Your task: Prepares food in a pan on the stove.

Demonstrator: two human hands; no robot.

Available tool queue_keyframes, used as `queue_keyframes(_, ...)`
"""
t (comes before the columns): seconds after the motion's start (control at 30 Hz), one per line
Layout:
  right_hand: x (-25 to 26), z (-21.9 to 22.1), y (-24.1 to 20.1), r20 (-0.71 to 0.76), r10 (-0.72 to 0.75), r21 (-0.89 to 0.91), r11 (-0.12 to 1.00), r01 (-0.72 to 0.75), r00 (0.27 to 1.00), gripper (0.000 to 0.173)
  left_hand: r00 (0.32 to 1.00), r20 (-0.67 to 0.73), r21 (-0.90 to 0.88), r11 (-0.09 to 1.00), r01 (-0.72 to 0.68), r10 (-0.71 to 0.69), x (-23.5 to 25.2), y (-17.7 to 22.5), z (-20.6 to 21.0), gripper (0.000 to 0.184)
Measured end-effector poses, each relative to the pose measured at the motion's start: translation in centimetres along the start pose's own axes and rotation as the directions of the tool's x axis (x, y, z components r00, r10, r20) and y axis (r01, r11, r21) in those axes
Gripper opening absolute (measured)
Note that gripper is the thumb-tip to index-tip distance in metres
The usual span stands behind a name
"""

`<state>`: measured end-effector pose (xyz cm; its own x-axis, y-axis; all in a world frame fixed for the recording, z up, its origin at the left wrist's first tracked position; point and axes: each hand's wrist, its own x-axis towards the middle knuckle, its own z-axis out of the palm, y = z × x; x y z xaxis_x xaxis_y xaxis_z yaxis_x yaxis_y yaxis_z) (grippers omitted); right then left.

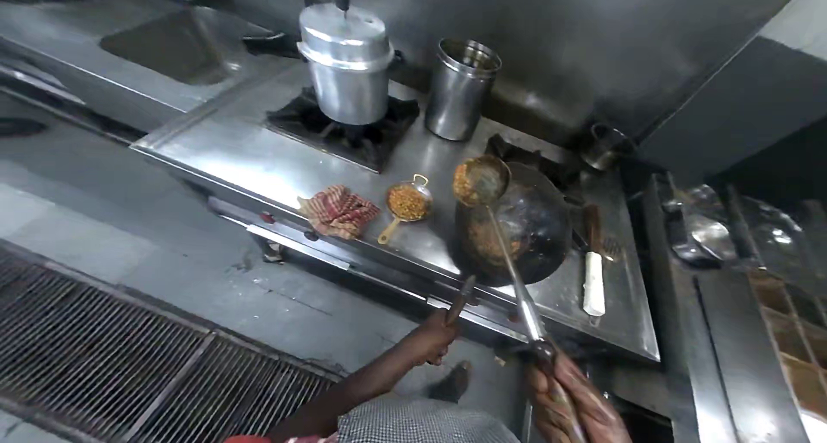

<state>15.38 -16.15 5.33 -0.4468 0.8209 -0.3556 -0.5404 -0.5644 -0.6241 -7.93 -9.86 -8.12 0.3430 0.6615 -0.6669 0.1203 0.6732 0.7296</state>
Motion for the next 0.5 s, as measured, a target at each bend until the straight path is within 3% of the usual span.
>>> queue_keyframes(0.03, 1.7, 0.2, 0.3, -0.054, -0.048, -0.246, 0.969, 0.034, 0.997, 0.048, 1.0, 0.027, -0.078, 0.997, -0.005, 0.007, 0.2, -0.2, -0.2, 0.034)
queue_keyframes(0.07, 3.7, 0.4, 0.8, -0.103, -0.084, -0.495, 0.869, 0.022, 0.991, 0.055, 0.998, 0.052, -0.143, 0.99, -0.013, 0.021, 0.5, -0.5, -0.4, 0.031)
queue_keyframes(0.13, 7.7, -0.2, 2.2, -0.154, -0.145, -0.825, 0.563, -0.047, 0.977, 0.057, 0.996, 0.078, -0.219, 0.975, -0.029, 0.048, 1.0, -1.1, -0.5, 0.026)
queue_keyframes(0.2, 10.4, -1.5, 4.2, -0.117, -0.223, -0.957, 0.284, -0.05, 0.968, 0.057, 0.995, 0.084, -0.247, 0.968, -0.037, 0.06, 1.2, -1.7, -0.4, 0.025)
queue_keyframes(0.27, 11.2, -2.3, 5.5, -0.043, -0.294, -0.989, 0.147, 0.001, 0.955, 0.057, 0.995, 0.082, -0.254, 0.967, -0.034, 0.057, 1.3, -1.8, -0.6, 0.024)
queue_keyframes(0.33, 11.4, -2.6, 5.9, -0.004, -0.316, -0.988, 0.148, 0.045, 0.949, 0.057, 0.993, 0.092, -0.256, 0.966, -0.042, 0.068, 1.4, -1.9, -1.2, 0.024)
queue_keyframes(0.5, 11.9, -1.1, 4.4, -0.096, -0.175, -0.896, 0.443, -0.009, 0.98, 0.058, 0.994, 0.1, -0.246, 0.969, -0.018, 0.044, 1.3, -2.2, -1.3, 0.027)
